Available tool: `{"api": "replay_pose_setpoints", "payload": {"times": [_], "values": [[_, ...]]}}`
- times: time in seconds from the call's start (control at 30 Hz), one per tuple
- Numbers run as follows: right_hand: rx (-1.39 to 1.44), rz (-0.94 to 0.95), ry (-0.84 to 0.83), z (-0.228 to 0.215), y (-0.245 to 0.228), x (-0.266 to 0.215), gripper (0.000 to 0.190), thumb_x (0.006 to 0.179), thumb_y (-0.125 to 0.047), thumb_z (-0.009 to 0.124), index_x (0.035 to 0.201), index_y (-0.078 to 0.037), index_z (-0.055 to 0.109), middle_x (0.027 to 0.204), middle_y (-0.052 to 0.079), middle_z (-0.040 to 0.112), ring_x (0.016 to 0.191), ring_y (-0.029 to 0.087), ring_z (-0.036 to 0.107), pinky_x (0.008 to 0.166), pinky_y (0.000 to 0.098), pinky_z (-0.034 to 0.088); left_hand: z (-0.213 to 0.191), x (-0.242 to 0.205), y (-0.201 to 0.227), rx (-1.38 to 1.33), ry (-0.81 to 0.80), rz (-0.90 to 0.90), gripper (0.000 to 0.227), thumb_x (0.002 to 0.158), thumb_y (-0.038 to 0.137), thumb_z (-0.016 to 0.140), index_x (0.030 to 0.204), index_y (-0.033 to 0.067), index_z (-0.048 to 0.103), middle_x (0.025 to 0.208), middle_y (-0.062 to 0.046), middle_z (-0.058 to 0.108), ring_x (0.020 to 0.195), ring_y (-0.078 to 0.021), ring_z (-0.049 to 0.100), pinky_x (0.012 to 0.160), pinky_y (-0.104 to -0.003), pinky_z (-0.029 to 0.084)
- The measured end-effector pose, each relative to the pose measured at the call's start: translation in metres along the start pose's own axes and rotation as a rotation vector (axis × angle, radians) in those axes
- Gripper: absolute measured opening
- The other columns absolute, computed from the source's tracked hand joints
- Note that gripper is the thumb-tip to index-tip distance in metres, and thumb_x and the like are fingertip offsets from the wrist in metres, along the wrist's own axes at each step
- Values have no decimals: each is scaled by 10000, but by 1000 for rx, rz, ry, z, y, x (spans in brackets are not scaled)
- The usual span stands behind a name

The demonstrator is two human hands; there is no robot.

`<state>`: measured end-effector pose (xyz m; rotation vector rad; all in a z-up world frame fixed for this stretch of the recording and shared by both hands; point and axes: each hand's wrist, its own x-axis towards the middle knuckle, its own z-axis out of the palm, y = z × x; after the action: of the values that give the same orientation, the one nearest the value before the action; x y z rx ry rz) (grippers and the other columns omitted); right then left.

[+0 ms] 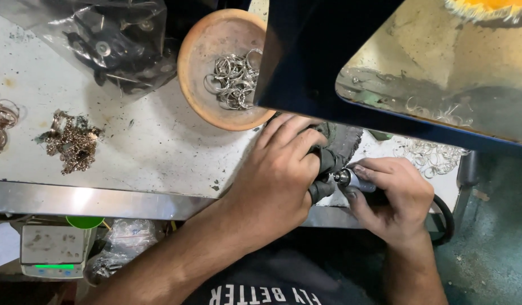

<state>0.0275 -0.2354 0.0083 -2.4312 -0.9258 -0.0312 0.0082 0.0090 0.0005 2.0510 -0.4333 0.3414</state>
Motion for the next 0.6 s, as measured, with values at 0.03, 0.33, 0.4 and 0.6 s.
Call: {"api": "replay_pose_setpoints", "payload": {"times": [0.03,0.33,0.4,0.6], "values": [[-1,1,0,0,2,-1,217,888,-149,739,1046,-23,660,1052,178,742,920,335,711,873,411,534,0,0,0,-1,0,0,220,531,-180,547,715,-79,617,1041,-173,646,1154,-413,563,1089,-520,440],[-16,25,-4,0,7,-3,252,851,-213,785,992,-38,671,1033,149,749,914,318,719,867,410,540,-1,2,0,34,-42,-30,183,549,-136,598,702,-40,623,1026,-139,645,1082,-370,568,1025,-481,443],[18,29,12,1,8,-3,287,818,-179,827,1003,-18,678,1036,167,745,928,312,715,874,398,548,-2,1,1,39,-36,-42,184,564,-129,599,719,-38,634,1034,-139,650,1085,-367,573,993,-479,447],[50,18,20,-1,10,-7,312,834,-203,830,1051,-49,668,1064,166,749,959,315,735,905,417,540,-1,1,1,49,-36,-38,165,548,-131,602,675,-25,613,1035,-138,655,1061,-365,570,969,-469,449]]}}
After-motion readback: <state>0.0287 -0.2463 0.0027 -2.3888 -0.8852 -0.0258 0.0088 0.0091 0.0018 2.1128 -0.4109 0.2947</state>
